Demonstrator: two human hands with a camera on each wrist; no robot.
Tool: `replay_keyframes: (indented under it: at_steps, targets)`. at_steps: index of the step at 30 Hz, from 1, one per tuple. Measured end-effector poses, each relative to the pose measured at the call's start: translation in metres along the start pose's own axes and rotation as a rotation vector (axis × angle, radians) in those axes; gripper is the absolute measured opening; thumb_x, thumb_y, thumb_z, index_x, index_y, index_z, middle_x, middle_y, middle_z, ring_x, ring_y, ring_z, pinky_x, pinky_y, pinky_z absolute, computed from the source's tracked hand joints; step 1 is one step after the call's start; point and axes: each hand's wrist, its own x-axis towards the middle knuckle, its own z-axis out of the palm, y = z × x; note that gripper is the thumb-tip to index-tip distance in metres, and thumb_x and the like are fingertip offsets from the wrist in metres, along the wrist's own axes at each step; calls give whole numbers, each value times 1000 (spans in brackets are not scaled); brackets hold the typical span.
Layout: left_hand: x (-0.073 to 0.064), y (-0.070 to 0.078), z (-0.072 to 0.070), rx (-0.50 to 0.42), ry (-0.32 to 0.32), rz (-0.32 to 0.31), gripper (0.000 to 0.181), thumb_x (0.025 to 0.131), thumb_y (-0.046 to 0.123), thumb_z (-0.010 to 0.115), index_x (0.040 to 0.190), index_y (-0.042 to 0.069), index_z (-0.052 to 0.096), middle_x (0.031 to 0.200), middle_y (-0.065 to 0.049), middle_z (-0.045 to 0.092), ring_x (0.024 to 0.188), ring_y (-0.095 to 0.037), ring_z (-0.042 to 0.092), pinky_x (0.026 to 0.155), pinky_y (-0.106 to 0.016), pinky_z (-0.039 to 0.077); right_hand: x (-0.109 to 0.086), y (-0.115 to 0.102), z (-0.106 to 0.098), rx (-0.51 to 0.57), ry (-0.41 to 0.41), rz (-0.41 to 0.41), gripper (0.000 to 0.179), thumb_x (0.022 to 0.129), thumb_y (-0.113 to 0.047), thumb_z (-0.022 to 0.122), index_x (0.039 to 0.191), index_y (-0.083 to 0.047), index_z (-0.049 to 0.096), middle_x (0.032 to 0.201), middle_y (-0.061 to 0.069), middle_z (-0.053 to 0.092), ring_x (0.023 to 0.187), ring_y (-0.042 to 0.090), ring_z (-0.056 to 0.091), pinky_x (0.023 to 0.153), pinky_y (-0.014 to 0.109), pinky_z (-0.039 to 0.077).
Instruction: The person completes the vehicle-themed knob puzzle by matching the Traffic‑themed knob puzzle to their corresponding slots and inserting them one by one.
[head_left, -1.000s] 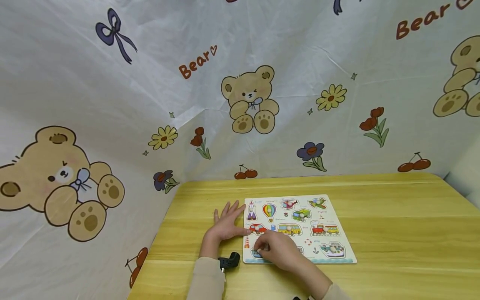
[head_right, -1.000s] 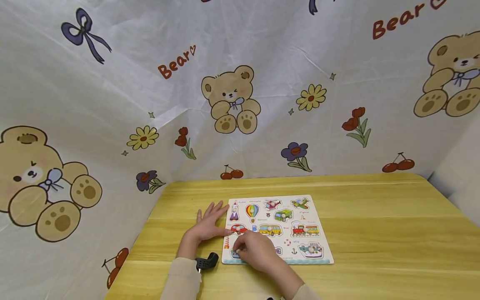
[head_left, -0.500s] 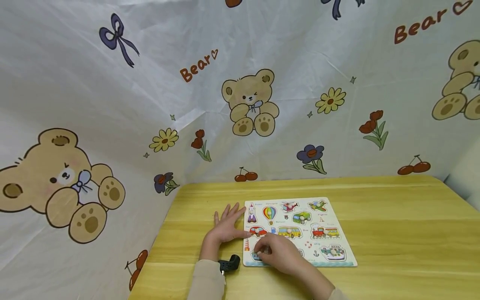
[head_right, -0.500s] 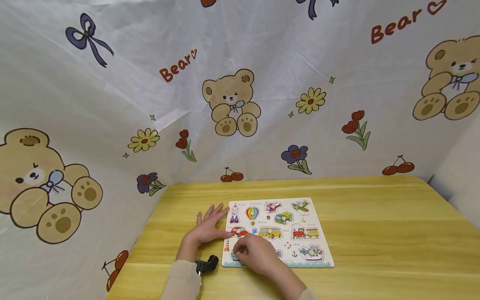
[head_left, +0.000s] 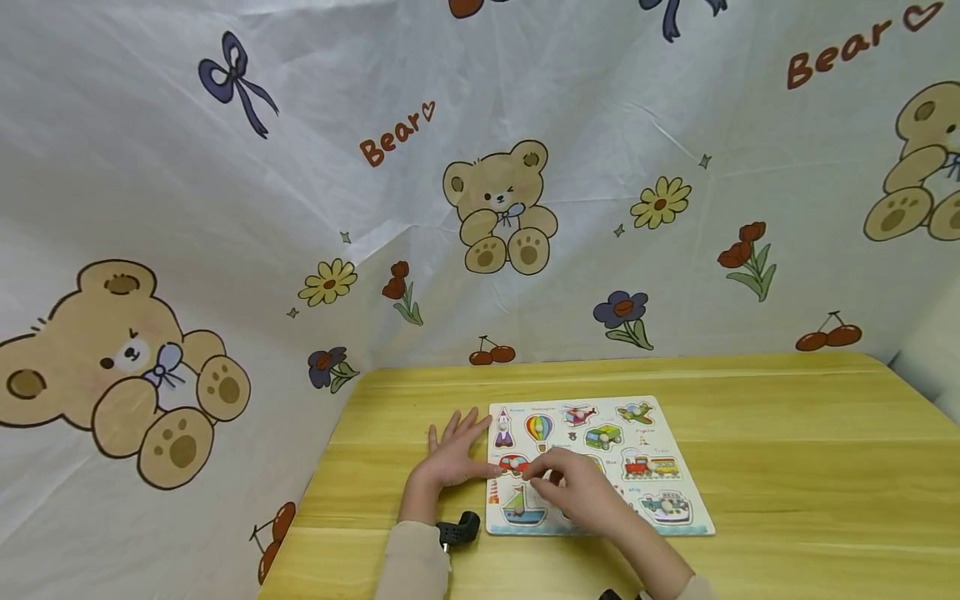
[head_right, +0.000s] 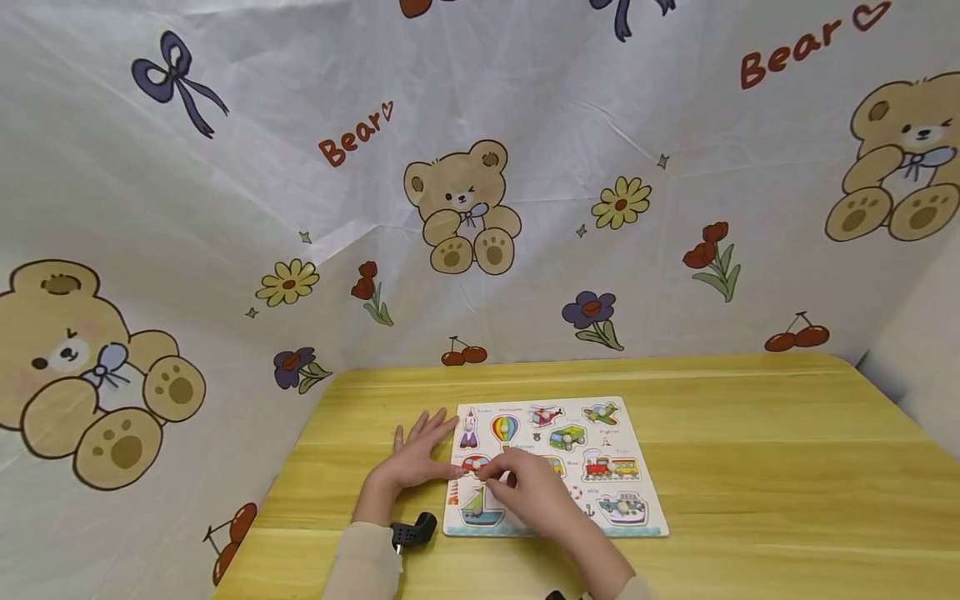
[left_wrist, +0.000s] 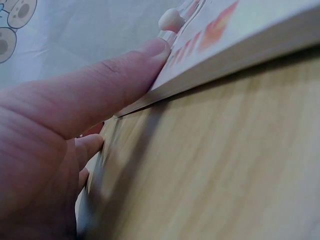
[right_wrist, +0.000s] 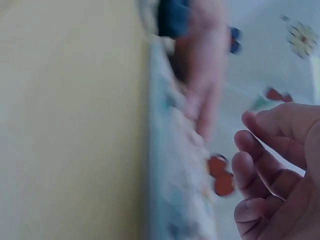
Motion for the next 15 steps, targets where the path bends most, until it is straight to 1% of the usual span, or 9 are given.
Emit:
replay_keyframes:
  at_steps: [5, 8, 10, 15]
  targets:
    - [-1, 0, 1, -6, -3, 2, 93, 79, 49, 80, 157, 25, 35, 169, -5, 16, 157, -37, 1, 117, -70, -15, -3, 6, -39, -21, 94, 60, 13, 93, -12, 68, 98, -20, 76, 102, -4, 73, 79, 9, 61, 64, 20, 49]
    - [-1, 0, 0, -7, -6, 1, 91, 81, 48, 79, 157, 26, 34, 170, -5, 15, 157, -37, 1, 117, -70, -15, -8, 11, -60, -35, 144, 86, 13, 94, -13, 68, 100, -22, 76, 103, -3, 73, 80, 11, 61, 62, 22, 49]
    - [-1, -1, 0, -3, -11, 1, 89, 82, 49, 77, 157, 27, 34, 170, -5, 14, 157, -37, 0, 117, -70, -16, -12, 14, -71, -18, 165, 98, 13, 95, -15, 67, 102, -20, 75, 103, 1, 73, 81, 13, 61, 59, 24, 51]
    - [-1, -2, 0, 0, -16, 11, 85, 87, 54, 70, 158, 27, 31, 170, -7, 15, 157, -38, 1, 116, -71, -14, -24, 22, -96, -39, 236, 99, 13, 97, -20, 65, 106, -19, 75, 108, 4, 72, 85, 12, 61, 59, 25, 52]
